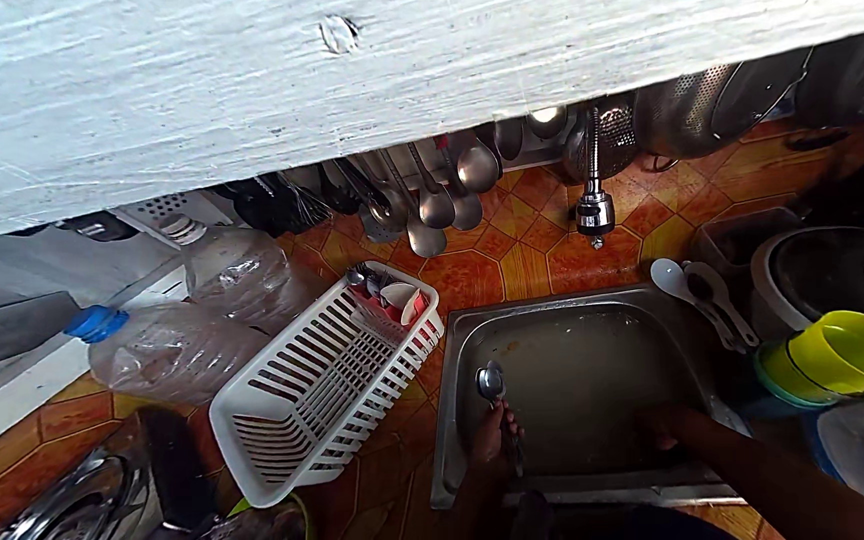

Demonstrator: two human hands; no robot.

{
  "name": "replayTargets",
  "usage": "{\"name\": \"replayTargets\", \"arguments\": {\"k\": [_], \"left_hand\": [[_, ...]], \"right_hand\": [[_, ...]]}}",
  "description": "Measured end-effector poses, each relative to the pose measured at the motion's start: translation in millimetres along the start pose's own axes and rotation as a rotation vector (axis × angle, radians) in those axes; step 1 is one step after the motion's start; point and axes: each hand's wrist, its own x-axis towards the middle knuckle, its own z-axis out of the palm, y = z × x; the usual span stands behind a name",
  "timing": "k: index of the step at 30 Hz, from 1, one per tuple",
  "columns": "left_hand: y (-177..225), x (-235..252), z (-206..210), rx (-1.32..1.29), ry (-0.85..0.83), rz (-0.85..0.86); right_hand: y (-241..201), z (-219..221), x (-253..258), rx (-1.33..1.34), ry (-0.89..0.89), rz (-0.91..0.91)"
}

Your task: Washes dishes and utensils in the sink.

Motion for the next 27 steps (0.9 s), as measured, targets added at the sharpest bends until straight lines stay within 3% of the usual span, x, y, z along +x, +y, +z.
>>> {"name": "replayTargets", "arguments": {"k": [6,9,12,14,18,21,27], "left_hand": [[0.9,-1.0,3.2,0.005,0.011,0.002],[-0.7,-0.6,2.3,-0.011,-0.012,0.011],[-0.4,1.1,2.5,-0.007,-0.003,0.001],[0.0,0.2,2.5,0.013,-0.001,0.0],[2.2,-0.8,4.5,0.02,-0.004,0.004],[2.9,0.0,4.2,0.033,0.009,0.006],[3.0,2.9,2.8,0.039,0.008,0.003]], "right_hand": [[7.1,-38.2,-30.3,0.269,0.315,-0.34],[5.0,-54.0,-39.7,0.297,0.327,-0.321],[-7.1,-58.1,-33.2,0.08,0.283,-0.202],[-20.4,-56.9,-22.4,0.071,0.398,-0.174],[-57.0,-47.9,7.6,0.117,0.523,-0.378],[-83.7,-34.5,26.7,0.031,0.481,-0.507],[-69.3,-19.5,65.7,-0.099,0.434,-0.447]]}}
